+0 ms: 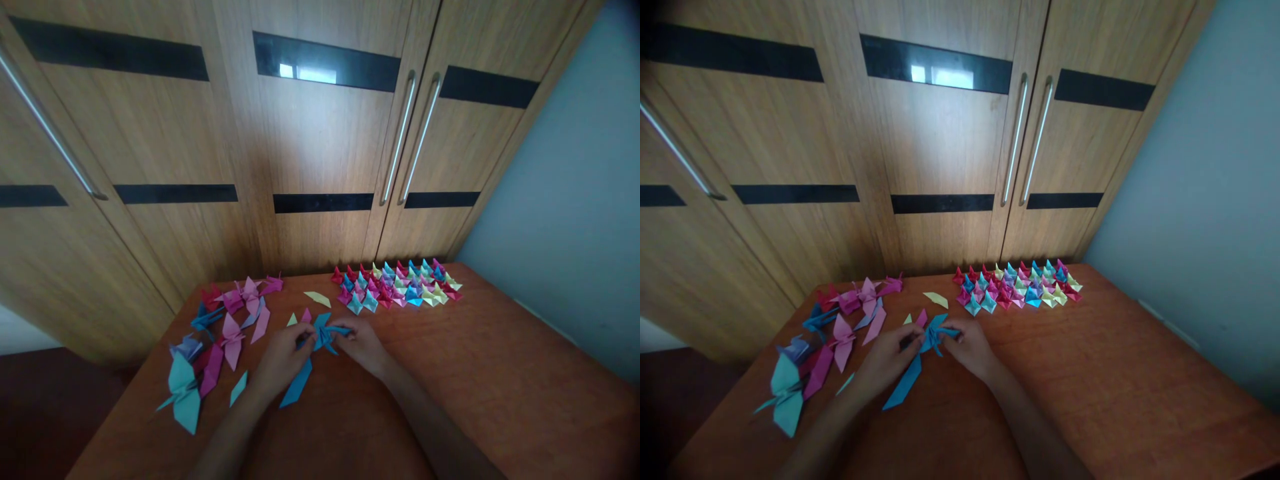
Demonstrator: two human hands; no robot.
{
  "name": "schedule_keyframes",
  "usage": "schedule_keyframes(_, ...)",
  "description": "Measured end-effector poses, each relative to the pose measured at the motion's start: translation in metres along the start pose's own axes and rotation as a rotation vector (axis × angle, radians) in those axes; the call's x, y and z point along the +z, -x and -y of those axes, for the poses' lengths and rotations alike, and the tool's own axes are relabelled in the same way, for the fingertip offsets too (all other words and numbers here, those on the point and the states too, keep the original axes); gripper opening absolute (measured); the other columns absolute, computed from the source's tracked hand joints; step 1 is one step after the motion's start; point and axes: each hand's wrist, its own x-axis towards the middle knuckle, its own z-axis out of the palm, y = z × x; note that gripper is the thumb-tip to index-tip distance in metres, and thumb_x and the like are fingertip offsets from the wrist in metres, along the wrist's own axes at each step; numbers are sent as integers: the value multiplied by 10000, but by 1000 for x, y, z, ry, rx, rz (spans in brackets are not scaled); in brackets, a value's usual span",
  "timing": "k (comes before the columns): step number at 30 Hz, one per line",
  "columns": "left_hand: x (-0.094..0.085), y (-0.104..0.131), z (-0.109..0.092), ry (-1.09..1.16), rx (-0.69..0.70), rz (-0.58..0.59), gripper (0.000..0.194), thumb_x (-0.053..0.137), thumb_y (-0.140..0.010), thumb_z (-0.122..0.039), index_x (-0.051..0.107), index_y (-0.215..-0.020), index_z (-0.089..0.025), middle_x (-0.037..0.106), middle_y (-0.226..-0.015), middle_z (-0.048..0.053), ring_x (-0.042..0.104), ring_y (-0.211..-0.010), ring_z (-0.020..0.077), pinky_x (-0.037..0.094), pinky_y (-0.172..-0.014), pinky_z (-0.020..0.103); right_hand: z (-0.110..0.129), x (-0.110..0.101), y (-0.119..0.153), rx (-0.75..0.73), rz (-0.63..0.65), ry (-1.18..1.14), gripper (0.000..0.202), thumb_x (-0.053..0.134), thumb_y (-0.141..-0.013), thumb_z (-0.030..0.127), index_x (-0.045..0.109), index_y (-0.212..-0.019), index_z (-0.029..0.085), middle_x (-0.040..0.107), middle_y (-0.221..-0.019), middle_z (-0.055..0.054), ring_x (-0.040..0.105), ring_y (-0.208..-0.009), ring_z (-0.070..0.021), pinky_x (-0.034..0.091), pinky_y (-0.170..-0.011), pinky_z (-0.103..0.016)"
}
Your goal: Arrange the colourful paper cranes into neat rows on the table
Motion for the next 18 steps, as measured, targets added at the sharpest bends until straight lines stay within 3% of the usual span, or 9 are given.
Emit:
schedule_keyframes(8,4,5,13,301,-81,92,192,586,-780,-328,679,-856,-178,681,-802,28,600,-762,199,420,-671,261,9,-1,4,140,153,-302,230,693,-738,380,719,-807,162,674,-724,-14,581,-643,-126,445,-613,-240)
schedule_keyframes(18,4,7,14,773,-255,127,230,694,-751,-369,678,-809,-147,645,-757,16,557,-681,123,409,-646,223,5,-2,8,289,149,-676,227,749,-711,367,694,-773,156,644,-674,1,541,-580,-80,404,-567,-200)
